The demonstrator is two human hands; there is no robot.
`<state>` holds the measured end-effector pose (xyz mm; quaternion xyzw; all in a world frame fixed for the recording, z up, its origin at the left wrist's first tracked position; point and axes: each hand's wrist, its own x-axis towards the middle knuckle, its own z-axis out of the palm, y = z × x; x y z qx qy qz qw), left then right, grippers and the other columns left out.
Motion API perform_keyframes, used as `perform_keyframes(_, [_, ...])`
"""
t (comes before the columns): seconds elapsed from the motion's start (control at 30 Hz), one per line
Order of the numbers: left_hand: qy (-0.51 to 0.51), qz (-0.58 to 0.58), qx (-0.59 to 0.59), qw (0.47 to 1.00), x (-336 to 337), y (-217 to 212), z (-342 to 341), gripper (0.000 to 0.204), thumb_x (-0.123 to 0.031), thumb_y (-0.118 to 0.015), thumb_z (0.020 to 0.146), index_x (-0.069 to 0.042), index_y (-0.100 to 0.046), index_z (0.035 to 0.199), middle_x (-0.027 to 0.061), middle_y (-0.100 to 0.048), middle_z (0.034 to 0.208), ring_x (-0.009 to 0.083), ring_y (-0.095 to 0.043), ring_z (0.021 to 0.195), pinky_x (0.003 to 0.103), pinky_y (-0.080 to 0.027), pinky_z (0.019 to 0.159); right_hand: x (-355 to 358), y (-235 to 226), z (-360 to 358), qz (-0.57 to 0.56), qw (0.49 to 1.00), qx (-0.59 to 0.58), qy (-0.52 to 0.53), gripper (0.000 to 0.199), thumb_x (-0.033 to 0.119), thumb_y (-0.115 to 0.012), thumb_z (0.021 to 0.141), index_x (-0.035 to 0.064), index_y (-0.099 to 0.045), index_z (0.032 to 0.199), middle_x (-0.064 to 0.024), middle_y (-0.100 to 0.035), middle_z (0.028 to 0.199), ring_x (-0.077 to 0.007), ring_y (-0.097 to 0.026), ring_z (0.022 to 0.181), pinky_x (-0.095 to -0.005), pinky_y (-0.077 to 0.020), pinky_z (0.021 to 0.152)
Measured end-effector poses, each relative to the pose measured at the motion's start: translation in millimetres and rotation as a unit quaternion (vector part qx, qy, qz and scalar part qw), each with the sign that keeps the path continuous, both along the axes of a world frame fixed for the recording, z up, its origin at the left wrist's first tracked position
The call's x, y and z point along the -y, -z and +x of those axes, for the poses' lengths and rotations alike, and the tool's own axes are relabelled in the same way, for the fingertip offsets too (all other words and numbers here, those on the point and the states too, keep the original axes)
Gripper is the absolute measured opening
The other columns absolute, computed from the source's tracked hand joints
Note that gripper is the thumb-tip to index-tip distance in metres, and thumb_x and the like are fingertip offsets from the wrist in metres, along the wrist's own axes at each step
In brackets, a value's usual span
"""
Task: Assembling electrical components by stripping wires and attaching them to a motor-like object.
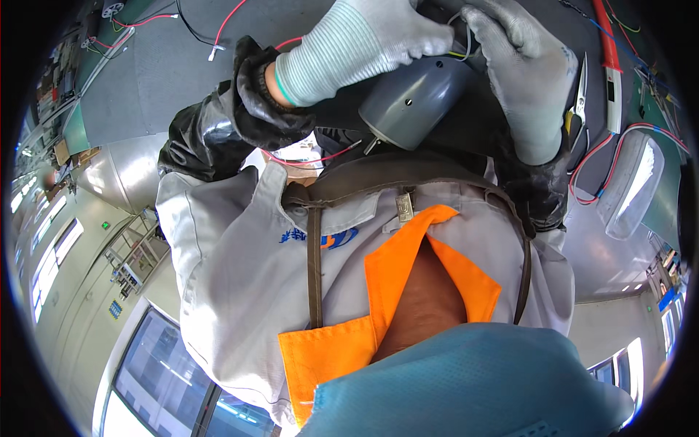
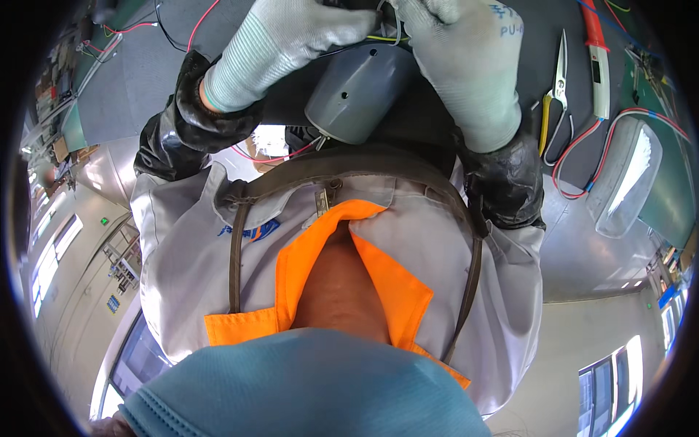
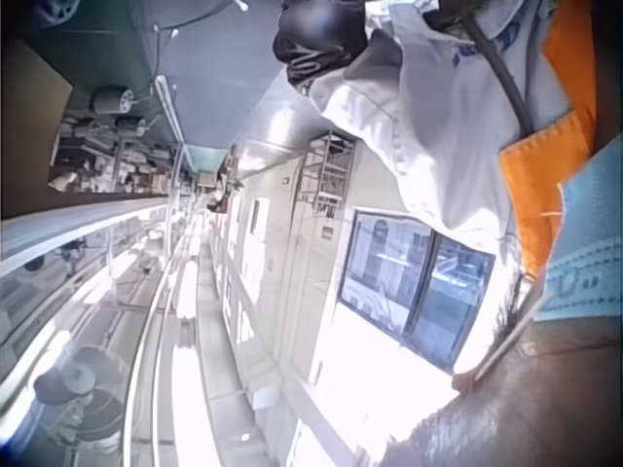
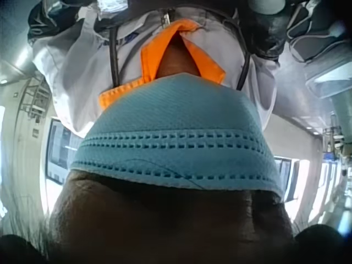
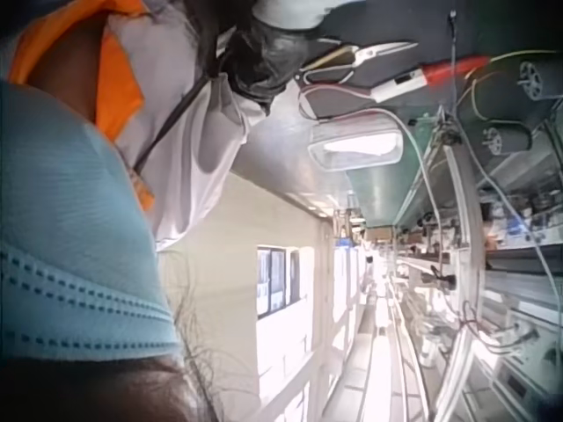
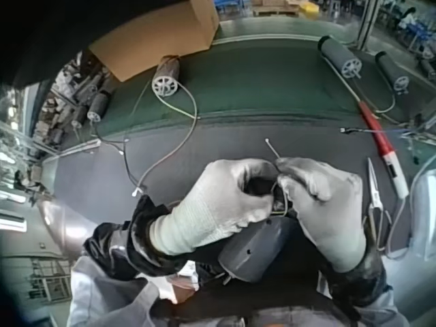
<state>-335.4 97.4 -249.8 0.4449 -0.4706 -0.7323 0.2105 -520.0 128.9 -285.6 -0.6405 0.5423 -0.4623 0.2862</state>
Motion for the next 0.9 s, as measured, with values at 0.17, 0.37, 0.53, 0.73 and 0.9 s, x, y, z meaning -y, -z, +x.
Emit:
perform_keyframes(0.17, [0.005, -0.379, 0.180, 0.908, -21, 25, -12, 0.038, -0.006, -0.067, 0.089, 0.002, -0.063, 0.125, 0.0174, -0.070, 0.095, 0.0220, -0.070, 0.082, 0.034, -0.056, 0.076, -1, 7, -50, -0.004, 0.992, -0.118, -0.048, 0.016, 0.007, -0.070, 0.094, -0.0040, -0.074, 0.104, -0.0086, -0.075, 0.103, -0.0127, -0.069, 0.089, -0.0277, -0.0540, 0.082])
perform_keyframes(0.37, [-0.043, -0.543, 0.189, 0.817, -36, 40, -17, 0.039, -0.002, -0.064, 0.088, 0.000, -0.062, 0.128, 0.0214, -0.068, 0.117, 0.0390, -0.068, 0.099, 0.042, -0.056, 0.085, -6, 62, -88, 0.148, 0.967, 0.209, 0.017, 0.019, 0.003, -0.068, 0.097, -0.0077, -0.073, 0.111, -0.0114, -0.074, 0.101, -0.0130, -0.069, 0.088, -0.0242, -0.0549, 0.081])
perform_keyframes(0.53, [-0.043, -0.541, 0.227, 0.808, -47, 47, -21, 0.033, -0.005, -0.067, 0.087, -0.004, -0.066, 0.121, 0.0166, -0.067, 0.103, 0.0350, -0.068, 0.089, 0.041, -0.057, 0.076, 19, 39, -60, 0.074, 0.987, -0.067, 0.130, 0.006, 0.000, -0.070, 0.084, -0.0060, -0.069, 0.085, -0.0130, -0.067, 0.078, -0.0201, -0.066, 0.074, -0.0324, -0.0496, 0.068])
perform_keyframes(0.73, [-0.006, -0.572, 0.278, 0.771, -40, 31, -20, 0.022, -0.013, -0.072, 0.087, -0.011, -0.069, 0.109, 0.0121, -0.066, 0.086, 0.0329, -0.067, 0.073, 0.044, -0.053, 0.062, 42, 60, -51, -0.116, 0.983, -0.092, 0.112, 0.009, 0.003, -0.069, 0.085, -0.0044, -0.067, 0.080, -0.0151, -0.064, 0.077, -0.0261, -0.064, 0.073, -0.0366, -0.0483, 0.069])
perform_keyframes(0.9, [0.048, -0.538, 0.326, 0.776, -35, 29, -16, 0.016, -0.018, -0.071, 0.091, -0.009, -0.070, 0.104, 0.0111, -0.067, 0.083, 0.0334, -0.068, 0.075, 0.043, -0.053, 0.062, 30, 13, -34, 0.109, 0.893, 0.436, 0.019, 0.026, 0.022, -0.057, 0.104, -0.0026, -0.067, 0.109, -0.0077, -0.070, 0.080, -0.0127, -0.068, 0.069, -0.0241, -0.0544, 0.058])
